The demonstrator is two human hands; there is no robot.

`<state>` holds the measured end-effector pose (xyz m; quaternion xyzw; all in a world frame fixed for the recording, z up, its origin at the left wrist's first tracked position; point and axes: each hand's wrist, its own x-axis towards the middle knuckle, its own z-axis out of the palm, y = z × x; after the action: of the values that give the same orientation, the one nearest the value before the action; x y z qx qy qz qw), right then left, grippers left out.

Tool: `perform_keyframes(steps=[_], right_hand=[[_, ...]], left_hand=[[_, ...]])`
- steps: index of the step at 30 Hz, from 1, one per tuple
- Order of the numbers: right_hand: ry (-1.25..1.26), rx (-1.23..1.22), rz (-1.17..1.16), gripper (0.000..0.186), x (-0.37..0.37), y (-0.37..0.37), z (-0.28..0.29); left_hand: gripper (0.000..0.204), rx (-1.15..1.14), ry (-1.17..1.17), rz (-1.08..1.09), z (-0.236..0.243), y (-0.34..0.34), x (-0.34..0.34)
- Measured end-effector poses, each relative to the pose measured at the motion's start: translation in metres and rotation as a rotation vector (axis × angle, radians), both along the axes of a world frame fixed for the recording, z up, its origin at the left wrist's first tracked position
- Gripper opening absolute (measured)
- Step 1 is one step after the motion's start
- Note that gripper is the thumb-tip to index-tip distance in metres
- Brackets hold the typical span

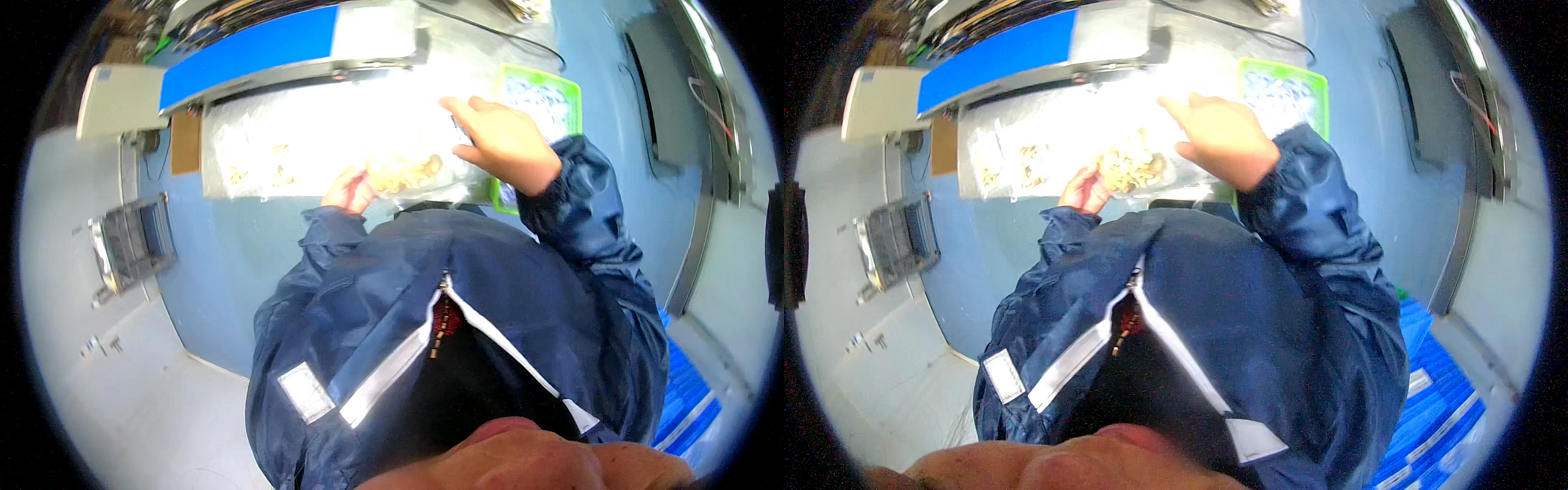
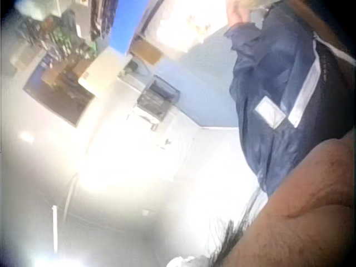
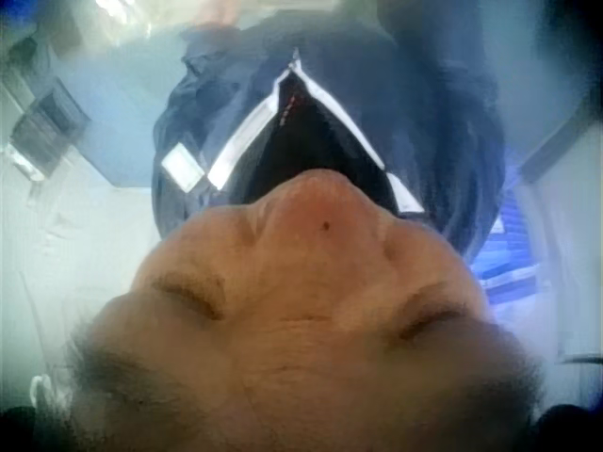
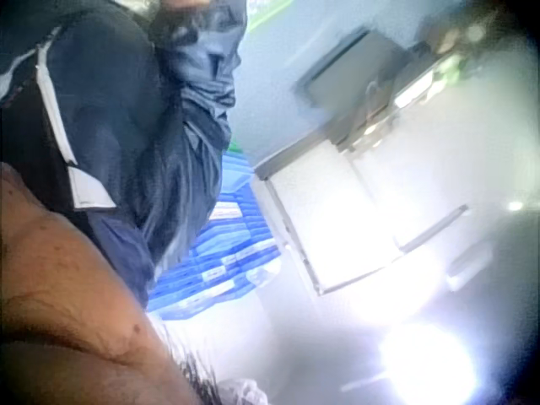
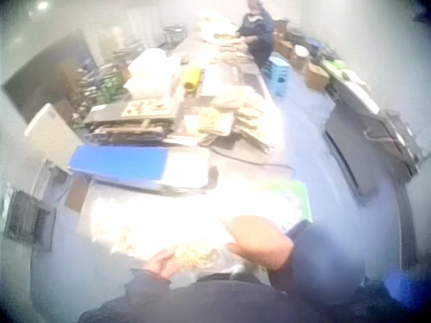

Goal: The person repeatedly scoops small yellow food items from a green tray into clear plastic bags, seals them, and places them on a table. The process is repeated multiple times in a continuous loop.

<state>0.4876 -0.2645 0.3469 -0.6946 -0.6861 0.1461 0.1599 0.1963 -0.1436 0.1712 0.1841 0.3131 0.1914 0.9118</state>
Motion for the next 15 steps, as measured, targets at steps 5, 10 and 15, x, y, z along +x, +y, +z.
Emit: perform_keyframes(steps=[5, 10, 15], right_hand=[[0.264, -0.094, -0.024, 0.028, -0.032, 0.03, -0.012], [0.133, -0.204, -0.024, 0.021, -0.065, 0.055, -0.028], [0.64, -0.255, 0.122, 0.023, -0.06, 0.069, -0.049]], left_hand=[[0.048, -0.11, -0.025, 0.138, -0.02, -0.006, -0.018], [0.047, -0.047, -0.199, 0.106, -0.019, -0.016, -0.031], [0.047, -0.087, -0.134, 0.269, -0.046, -0.004, -0.076]])
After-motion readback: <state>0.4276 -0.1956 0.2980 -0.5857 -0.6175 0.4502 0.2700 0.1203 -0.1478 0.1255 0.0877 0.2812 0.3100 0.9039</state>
